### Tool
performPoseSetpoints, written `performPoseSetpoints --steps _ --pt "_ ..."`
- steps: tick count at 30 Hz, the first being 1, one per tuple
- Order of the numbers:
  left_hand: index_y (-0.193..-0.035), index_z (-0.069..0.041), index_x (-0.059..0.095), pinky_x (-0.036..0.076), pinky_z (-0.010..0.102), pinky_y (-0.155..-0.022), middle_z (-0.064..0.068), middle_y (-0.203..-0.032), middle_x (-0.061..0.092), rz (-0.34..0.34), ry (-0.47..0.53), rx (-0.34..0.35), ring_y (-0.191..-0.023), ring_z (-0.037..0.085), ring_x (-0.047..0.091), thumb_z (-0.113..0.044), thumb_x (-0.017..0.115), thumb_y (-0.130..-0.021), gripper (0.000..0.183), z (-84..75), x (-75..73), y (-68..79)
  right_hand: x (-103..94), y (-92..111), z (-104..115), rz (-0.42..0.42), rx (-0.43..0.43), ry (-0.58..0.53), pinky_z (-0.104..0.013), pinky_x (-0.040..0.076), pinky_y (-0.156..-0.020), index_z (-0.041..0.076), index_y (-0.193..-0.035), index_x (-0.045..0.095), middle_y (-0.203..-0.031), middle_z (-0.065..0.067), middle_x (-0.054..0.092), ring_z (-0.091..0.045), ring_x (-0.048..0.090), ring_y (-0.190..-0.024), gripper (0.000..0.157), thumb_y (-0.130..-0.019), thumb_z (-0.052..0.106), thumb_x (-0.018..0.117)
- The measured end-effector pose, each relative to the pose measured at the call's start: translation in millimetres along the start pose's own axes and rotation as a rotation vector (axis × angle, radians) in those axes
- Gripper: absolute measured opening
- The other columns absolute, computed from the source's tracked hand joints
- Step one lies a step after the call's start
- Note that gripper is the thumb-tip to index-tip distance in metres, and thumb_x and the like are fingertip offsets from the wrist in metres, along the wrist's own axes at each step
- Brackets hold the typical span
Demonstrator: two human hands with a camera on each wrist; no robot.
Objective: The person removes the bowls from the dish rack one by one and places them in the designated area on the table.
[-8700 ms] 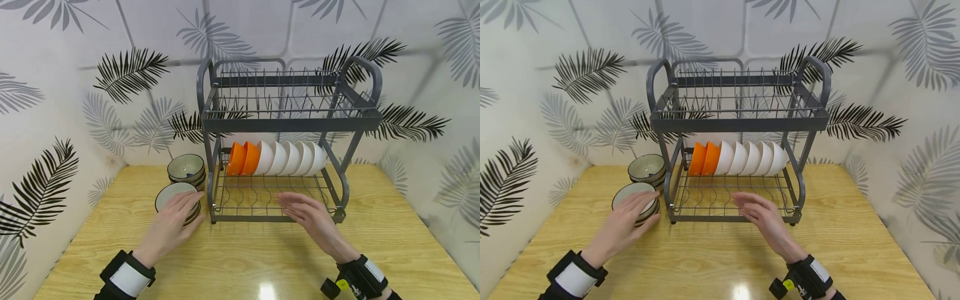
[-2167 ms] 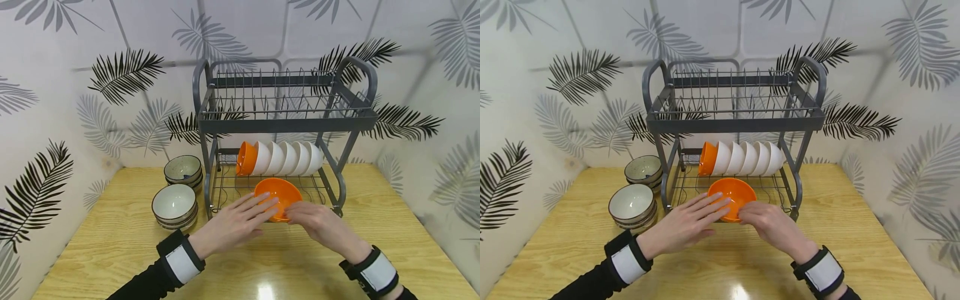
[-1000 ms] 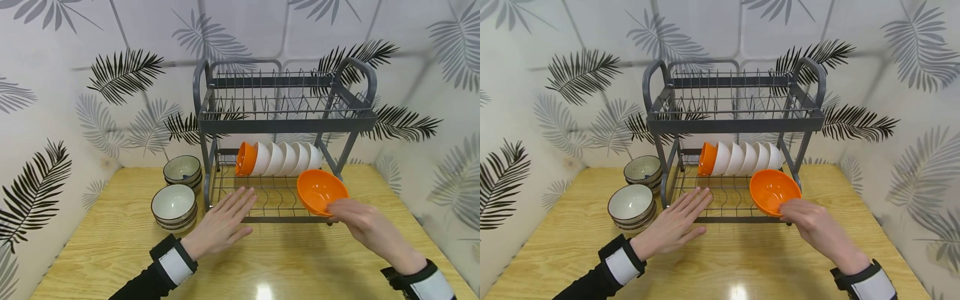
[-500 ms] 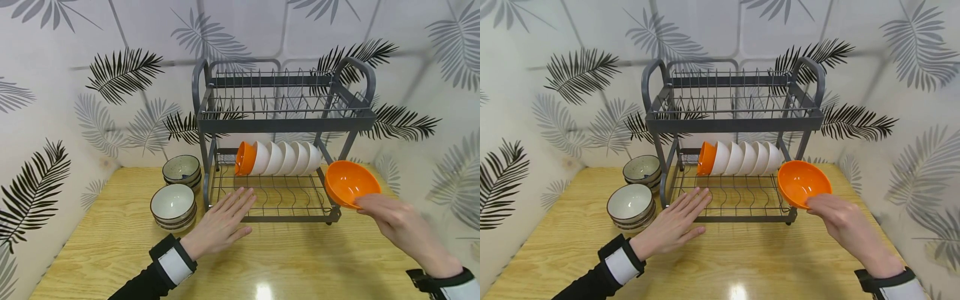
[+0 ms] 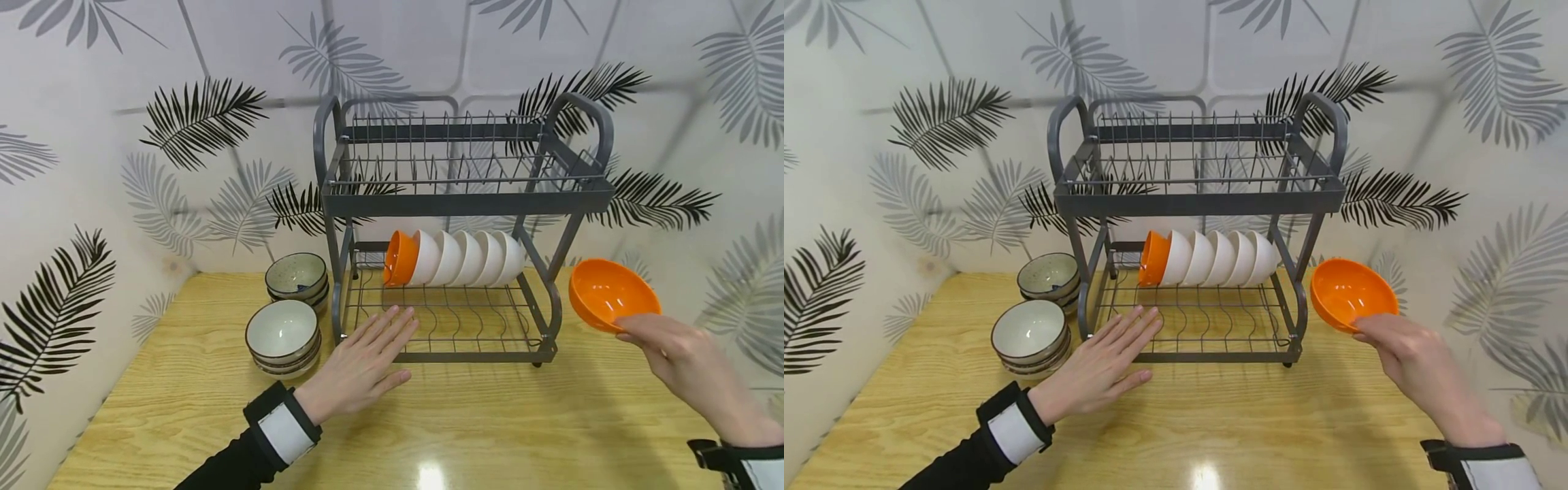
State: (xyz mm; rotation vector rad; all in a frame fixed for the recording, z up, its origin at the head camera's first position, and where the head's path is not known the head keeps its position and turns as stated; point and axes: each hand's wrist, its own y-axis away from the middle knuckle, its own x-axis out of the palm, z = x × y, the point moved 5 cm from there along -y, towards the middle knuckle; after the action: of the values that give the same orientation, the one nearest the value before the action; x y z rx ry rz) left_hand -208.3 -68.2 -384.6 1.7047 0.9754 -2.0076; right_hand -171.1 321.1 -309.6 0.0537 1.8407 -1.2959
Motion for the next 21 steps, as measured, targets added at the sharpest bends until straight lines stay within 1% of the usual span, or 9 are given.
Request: performPoseSetpoints --steps 3,5,7,10,12,13,14,15,21 --pt "-0.162 -0.011 0.020 0.020 0.048 -0.129 0.009 -0.170 0.015 0.001 -0.004 0.000 -0.158 0.027 0.015 -0.046 0.044 -0.106 0.070 0.2 0.3 0.0 4.0 2 -6 0.036 0.017 0.023 -0.017 0.056 -0.064 0.001 -0.090 0.075 -0.082 -0.011 0.077 -0.029 0.069 -0.067 0.068 -0.104 0.051 0.031" --pt "-0.162 -0.011 0.019 0.019 0.048 -0.129 0.009 -0.170 0.015 0.005 -0.004 0.000 -0.158 0.028 0.015 -0.047 0.044 -0.106 0.071 0.1 0.6 0.1 8.5 4 -11 0.056 0.027 0.033 -0.029 0.055 -0.059 0.002 -0.089 0.075 -0.081 -0.012 0.076 -0.030 0.070 -0.066 0.070 -0.103 0.052 0.029" --pt "-0.162 -0.011 0.019 0.019 0.049 -0.129 0.009 -0.170 0.014 0.008 -0.001 0.001 -0.158 0.028 0.015 -0.046 0.044 -0.106 0.071 0.1 0.9 0.4 14.3 6 -17 0.068 0.037 0.026 -0.035 0.054 -0.058 0.002 -0.089 0.075 -0.081 -0.012 0.076 -0.030 0.070 -0.065 0.068 -0.102 0.052 0.030" --pt "-0.162 -0.011 0.019 0.018 0.049 -0.129 0.010 -0.170 0.014 0.014 0.001 0.002 -0.158 0.028 0.015 -0.046 0.044 -0.106 0.071 0.1 1.4 0.8 24.5 9 -27 0.099 0.059 0.015 -0.034 0.054 -0.059 0.003 -0.089 0.076 -0.081 -0.012 0.077 -0.029 0.069 -0.064 0.035 -0.100 0.030 0.057" --pt "-0.162 -0.010 0.019 0.017 0.049 -0.130 0.010 -0.170 0.014 0.016 0.002 0.001 -0.158 0.028 0.015 -0.046 0.044 -0.106 0.071 0.0 1.5 0.9 32.4 10 -33 0.132 0.088 0.011 -0.034 0.054 -0.057 0.002 -0.090 0.077 -0.080 -0.012 0.076 -0.028 0.068 -0.063 0.009 -0.087 0.011 0.074" --pt "-0.162 -0.010 0.019 0.018 0.049 -0.130 0.010 -0.170 0.014 0.016 0.001 0.002 -0.158 0.028 0.015 -0.046 0.044 -0.106 0.071 -0.1 1.4 0.9 36.6 11 -36 0.150 0.103 0.015 -0.034 0.054 -0.056 0.002 -0.089 0.077 -0.079 -0.012 0.076 -0.027 0.067 -0.062 0.011 -0.079 0.002 0.079" --pt "-0.162 -0.010 0.019 0.018 0.049 -0.129 0.010 -0.170 0.014 0.015 0.001 0.002 -0.158 0.029 0.015 -0.046 0.044 -0.106 0.071 -0.1 1.4 1.0 40.6 11 -39 0.165 0.117 0.023 -0.034 0.053 -0.054 0.002 -0.089 0.077 -0.077 -0.011 0.075 -0.025 0.066 -0.060 0.021 -0.069 -0.006 0.082" --pt "-0.162 -0.010 0.019 0.018 0.049 -0.129 0.010 -0.170 0.014 0.015 0.002 0.002 -0.158 0.029 0.015 -0.046 0.044 -0.106 0.071 -0.1 1.4 1.0 45.0 11 -42 0.182 0.130 0.026 -0.034 0.052 -0.052 0.002 -0.088 0.077 -0.075 -0.011 0.075 -0.024 0.064 -0.058 0.026 -0.065 -0.008 0.083" --pt "-0.161 -0.010 0.020 0.020 0.049 -0.129 0.010 -0.170 0.015 0.009 0.005 0.004 -0.158 0.030 0.018 -0.045 0.044 -0.106 0.070 0.6 0.6 1.5 69.7 10 -54 0.268 0.177 0.025 -0.024 0.035 -0.050 0.003 -0.082 0.076 -0.063 -0.001 0.064 -0.008 0.042 -0.052 0.014 -0.072 -0.003 0.083"
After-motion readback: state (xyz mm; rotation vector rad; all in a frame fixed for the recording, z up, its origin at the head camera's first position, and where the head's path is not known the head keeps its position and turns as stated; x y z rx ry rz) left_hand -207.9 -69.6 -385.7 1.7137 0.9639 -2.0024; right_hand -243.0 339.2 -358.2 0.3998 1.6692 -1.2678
